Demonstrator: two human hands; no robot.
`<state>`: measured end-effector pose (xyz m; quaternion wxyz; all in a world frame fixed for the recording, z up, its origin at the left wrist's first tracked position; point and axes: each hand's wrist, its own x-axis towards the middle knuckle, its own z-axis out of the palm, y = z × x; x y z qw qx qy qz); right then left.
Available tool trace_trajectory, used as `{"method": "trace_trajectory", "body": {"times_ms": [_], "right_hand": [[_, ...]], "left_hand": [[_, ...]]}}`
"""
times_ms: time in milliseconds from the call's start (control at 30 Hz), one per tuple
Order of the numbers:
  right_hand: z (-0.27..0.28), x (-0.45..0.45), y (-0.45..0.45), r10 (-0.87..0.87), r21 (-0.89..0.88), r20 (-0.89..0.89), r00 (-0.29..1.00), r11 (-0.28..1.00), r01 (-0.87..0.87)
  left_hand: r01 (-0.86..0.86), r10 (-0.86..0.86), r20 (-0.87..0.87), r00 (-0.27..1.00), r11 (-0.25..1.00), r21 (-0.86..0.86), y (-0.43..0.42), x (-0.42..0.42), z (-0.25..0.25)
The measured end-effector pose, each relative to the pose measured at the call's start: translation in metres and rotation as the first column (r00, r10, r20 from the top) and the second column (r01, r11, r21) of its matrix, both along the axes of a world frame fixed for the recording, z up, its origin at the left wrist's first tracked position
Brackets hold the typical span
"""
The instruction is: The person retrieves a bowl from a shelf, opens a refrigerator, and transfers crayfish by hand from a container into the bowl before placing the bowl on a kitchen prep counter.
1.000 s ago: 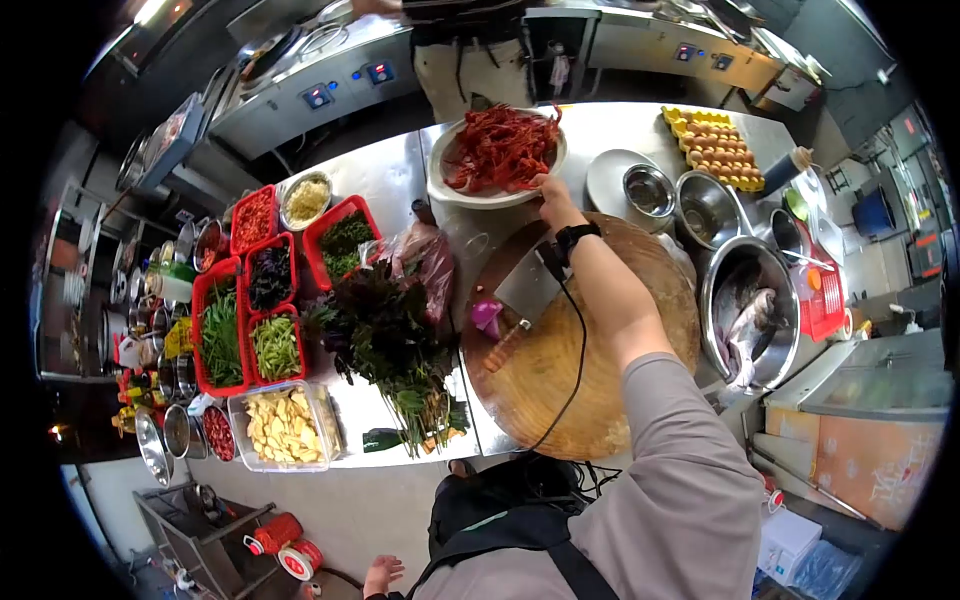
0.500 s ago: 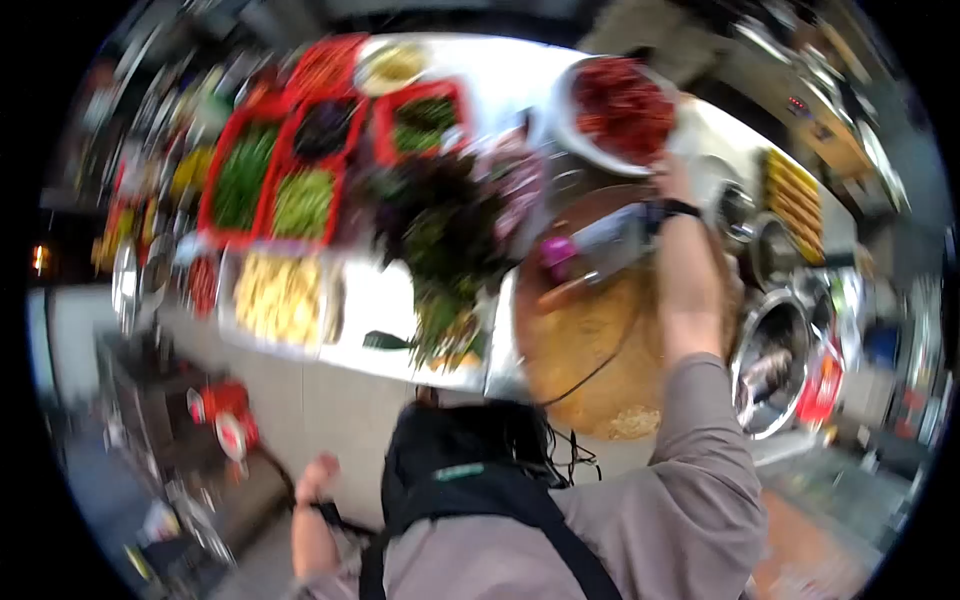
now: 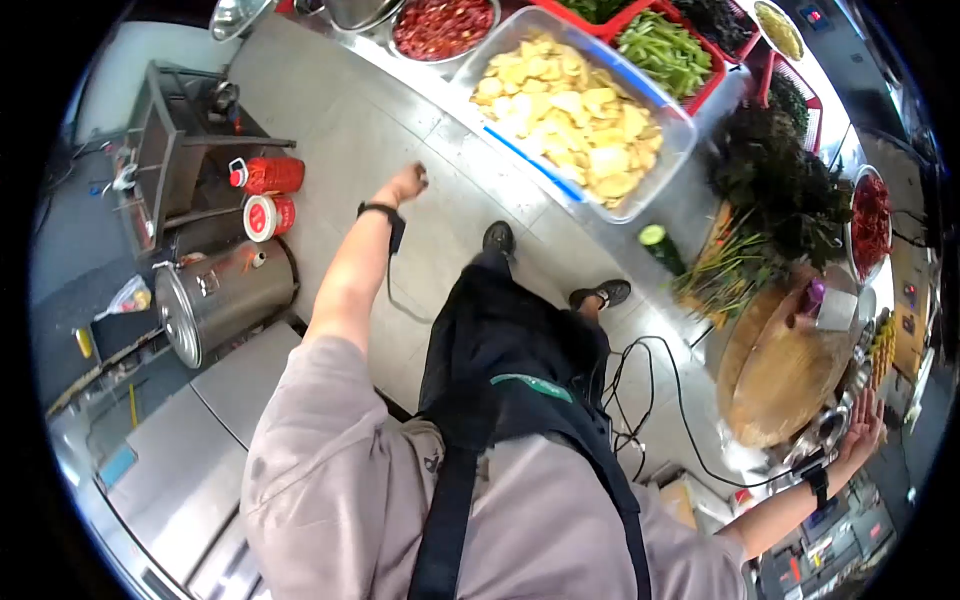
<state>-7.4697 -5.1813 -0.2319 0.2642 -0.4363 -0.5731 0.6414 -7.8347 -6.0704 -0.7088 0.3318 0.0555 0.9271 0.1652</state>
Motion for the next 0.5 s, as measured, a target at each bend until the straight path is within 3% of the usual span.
{"method": "trace_trajectory", "body": {"times_ms": [33, 67, 133, 267, 333, 400, 500], "right_hand": [[0.007, 0.013, -0.03, 0.074, 0.039, 0.045, 0.996, 0.996, -0.076], [0.013, 0.016, -0.058, 0.156, 0.081, 0.075, 0.985, 0.983, -0.162], [0.024, 0.007, -0.123, 0.268, 0.108, 0.118, 0.956, 0.954, -0.28], [0.046, -0.061, -0.286, 0.461, 0.094, 0.248, 0.852, 0.864, -0.495], [0.047, -0.084, -0.35, 0.529, 0.1, 0.261, 0.808, 0.817, -0.567], [0.037, -0.098, -0.399, 0.551, 0.06, 0.308, 0.776, 0.802, -0.594], [0.007, -0.108, -0.475, 0.623, 0.022, 0.361, 0.694, 0.738, -0.674]], "left_hand": [[-0.115, 0.114, 0.019, 0.993, 0.992, 0.059, -0.002, -0.019, 0.005], [-0.116, 0.115, 0.019, 0.993, 0.99, 0.084, -0.009, -0.042, 0.001], [-0.263, 0.276, -0.067, 0.959, 0.952, 0.157, -0.029, -0.07, -0.007], [-0.242, 0.296, -0.14, 0.945, 0.92, 0.308, -0.048, -0.108, 0.011], [-0.355, 0.416, -0.088, 0.905, 0.854, 0.38, -0.072, -0.135, -0.004], [-0.476, 0.517, 0.076, 0.852, 0.708, 0.521, -0.09, -0.163, -0.002], [-0.454, 0.54, 0.096, 0.836, 0.584, 0.673, -0.107, -0.194, 0.009]]}}
